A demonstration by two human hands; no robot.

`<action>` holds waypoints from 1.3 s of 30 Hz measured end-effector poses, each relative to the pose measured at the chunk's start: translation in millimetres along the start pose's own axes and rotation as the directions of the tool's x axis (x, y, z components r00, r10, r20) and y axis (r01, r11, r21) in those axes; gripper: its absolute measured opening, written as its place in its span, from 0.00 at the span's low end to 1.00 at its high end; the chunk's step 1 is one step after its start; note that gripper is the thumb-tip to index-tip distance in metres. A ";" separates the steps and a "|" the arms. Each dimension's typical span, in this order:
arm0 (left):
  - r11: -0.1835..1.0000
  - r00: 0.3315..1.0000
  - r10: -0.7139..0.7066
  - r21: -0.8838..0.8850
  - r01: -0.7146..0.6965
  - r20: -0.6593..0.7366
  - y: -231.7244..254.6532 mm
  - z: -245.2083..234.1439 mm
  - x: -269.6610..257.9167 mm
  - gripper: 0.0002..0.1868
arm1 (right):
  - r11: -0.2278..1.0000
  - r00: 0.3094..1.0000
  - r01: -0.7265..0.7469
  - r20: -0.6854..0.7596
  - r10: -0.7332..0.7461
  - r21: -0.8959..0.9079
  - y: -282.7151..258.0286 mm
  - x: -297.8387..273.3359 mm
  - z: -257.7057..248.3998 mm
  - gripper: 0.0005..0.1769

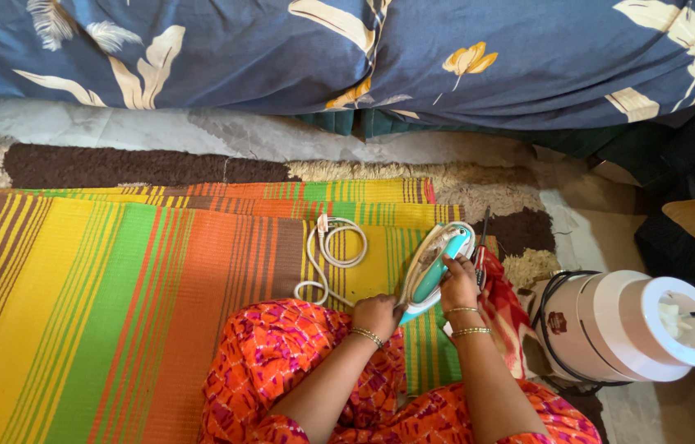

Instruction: The person sits on a mat and repairs a light blue electric iron. They use a red-handled screwdriver to unscrew and remove the iron's baseplate, then wipe the baseplate and the iron's body with a red cloth. Finally, they reattach the baseplate and tighten the screws.

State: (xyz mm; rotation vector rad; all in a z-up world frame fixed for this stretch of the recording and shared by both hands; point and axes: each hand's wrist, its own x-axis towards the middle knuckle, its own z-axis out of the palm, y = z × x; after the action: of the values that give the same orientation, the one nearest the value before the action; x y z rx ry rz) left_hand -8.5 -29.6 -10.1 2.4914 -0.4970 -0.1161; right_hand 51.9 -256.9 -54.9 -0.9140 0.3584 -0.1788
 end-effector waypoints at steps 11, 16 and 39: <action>0.943 0.944 -0.327 -0.076 0.323 -0.050 -12.0 -14.4 7.6 0.15 | 0.815 0.935 0.109 -0.220 -0.278 -0.569 -50.7 -15.3 -22.5 0.19; 0.873 0.880 -0.427 -0.349 0.340 -0.208 -16.5 -25.1 20.2 0.16 | 0.428 0.869 -0.284 -0.419 -0.265 -0.858 -80.4 -37.4 -57.0 0.36; 0.289 0.649 -0.523 -0.832 -0.474 -0.552 -72.6 -132.6 -5.4 0.13 | 0.377 0.692 -0.453 -0.585 -0.423 -0.808 -63.1 -79.2 -39.5 0.18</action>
State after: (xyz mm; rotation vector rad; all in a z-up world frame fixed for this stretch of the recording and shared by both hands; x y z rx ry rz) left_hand 35.4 98.3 57.6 1.0316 0.0808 0.5191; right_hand -36.4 -300.3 -8.5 -2.0265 1.3663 -0.3388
